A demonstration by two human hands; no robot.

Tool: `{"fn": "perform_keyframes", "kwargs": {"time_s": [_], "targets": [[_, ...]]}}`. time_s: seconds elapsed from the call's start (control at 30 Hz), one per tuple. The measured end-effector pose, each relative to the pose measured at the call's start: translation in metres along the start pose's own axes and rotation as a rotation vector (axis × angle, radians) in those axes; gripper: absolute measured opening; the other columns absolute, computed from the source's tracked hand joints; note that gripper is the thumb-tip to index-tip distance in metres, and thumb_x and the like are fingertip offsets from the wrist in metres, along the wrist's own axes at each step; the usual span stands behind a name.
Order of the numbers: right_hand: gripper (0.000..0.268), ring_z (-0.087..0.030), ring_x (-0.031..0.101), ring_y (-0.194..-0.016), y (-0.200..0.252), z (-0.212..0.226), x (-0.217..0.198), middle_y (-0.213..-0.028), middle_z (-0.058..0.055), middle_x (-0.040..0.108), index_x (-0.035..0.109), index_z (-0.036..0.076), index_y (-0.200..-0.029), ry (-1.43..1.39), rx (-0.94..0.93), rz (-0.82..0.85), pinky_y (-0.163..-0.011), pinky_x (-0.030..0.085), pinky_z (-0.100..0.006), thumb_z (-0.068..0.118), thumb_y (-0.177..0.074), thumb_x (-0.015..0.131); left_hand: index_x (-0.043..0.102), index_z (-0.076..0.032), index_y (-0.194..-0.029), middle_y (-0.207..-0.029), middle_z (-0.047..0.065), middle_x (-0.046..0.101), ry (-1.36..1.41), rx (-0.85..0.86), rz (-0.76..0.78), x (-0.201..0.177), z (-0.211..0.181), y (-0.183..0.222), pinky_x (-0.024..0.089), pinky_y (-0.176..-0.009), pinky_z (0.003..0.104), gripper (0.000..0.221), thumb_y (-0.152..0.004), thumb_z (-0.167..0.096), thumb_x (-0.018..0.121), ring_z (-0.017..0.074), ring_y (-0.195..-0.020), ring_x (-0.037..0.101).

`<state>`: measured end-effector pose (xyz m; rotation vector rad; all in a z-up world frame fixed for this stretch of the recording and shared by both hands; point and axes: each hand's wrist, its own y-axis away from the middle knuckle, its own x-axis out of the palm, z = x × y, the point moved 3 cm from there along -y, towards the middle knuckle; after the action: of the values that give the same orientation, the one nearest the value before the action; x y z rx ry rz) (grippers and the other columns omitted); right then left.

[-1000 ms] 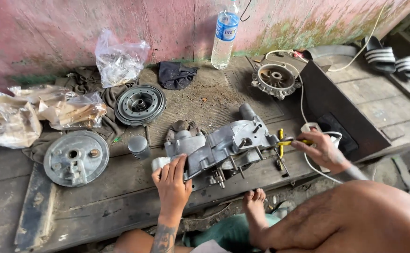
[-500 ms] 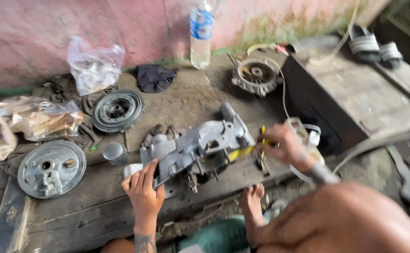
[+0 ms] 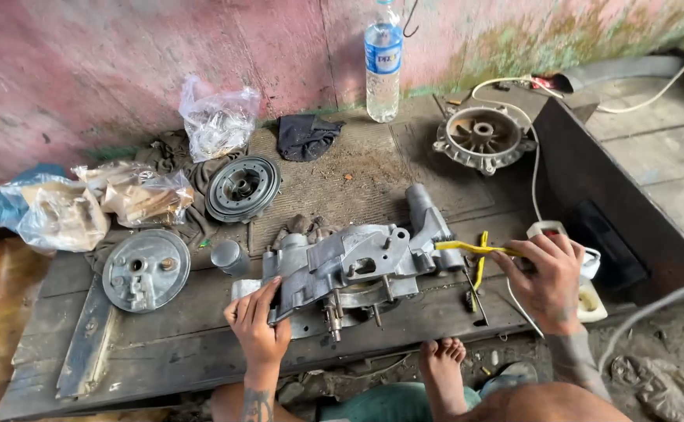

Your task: Using a handheld rotary tool to grind and clean the interior of a motorcycle engine casing, followed by brushing away the metal shavings.

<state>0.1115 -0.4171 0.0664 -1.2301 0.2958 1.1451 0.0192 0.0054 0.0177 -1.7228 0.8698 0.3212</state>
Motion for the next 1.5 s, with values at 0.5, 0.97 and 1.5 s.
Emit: {"fn": "perform_keyframes", "kwargs": {"time_s": [0.5, 0.97, 1.5], "targets": [[0.031, -0.017, 0.053, -0.090, 0.021, 0.039, 0.041, -0.092, -0.001, 0.064, 0.078, 0.014, -0.094, -0.170, -0.125, 0.082, -0.096, 0.037, -0.040, 0.040, -0.079, 0.080, 0.051, -0.005, -0.139, -0.143, 0.011, 0.062, 0.267, 0.149, 0.110, -0.018, -0.045, -0.036, 0.035, -0.118, 0.047, 0.067, -0.095, -0.054, 0.043, 0.0235, -0.128, 0.060], [0.026, -0.019, 0.053, -0.080, 0.018, 0.017, 0.038, -0.080, -0.001, 0.062, 0.077, 0.018, -0.094, -0.040, -0.066, 0.043, -0.083, 0.041, -0.036, 0.044, -0.090, 0.075, 0.047, -0.015, -0.154, -0.131, 0.026, 0.064, 0.324, 0.035, 0.351, 0.012, -0.043, -0.076, 0.059, -0.088, 0.056, 0.082, -0.087, -0.060, 0.065, 0.0461, -0.110, 0.069], [0.018, -0.024, 0.060, -0.092, -0.056, 0.089, 0.028, -0.082, 0.002, 0.068, 0.075, 0.023, -0.089, 0.069, -0.297, 0.086, -0.097, 0.039, -0.045, 0.036, -0.077, 0.081, 0.056, -0.024, -0.151, -0.113, 0.012, 0.072, 0.471, -0.177, 0.280, 0.021, -0.004, -0.098, 0.061, -0.072, 0.044, 0.073, -0.084, -0.041, 0.077, 0.0330, -0.096, 0.073]]}}
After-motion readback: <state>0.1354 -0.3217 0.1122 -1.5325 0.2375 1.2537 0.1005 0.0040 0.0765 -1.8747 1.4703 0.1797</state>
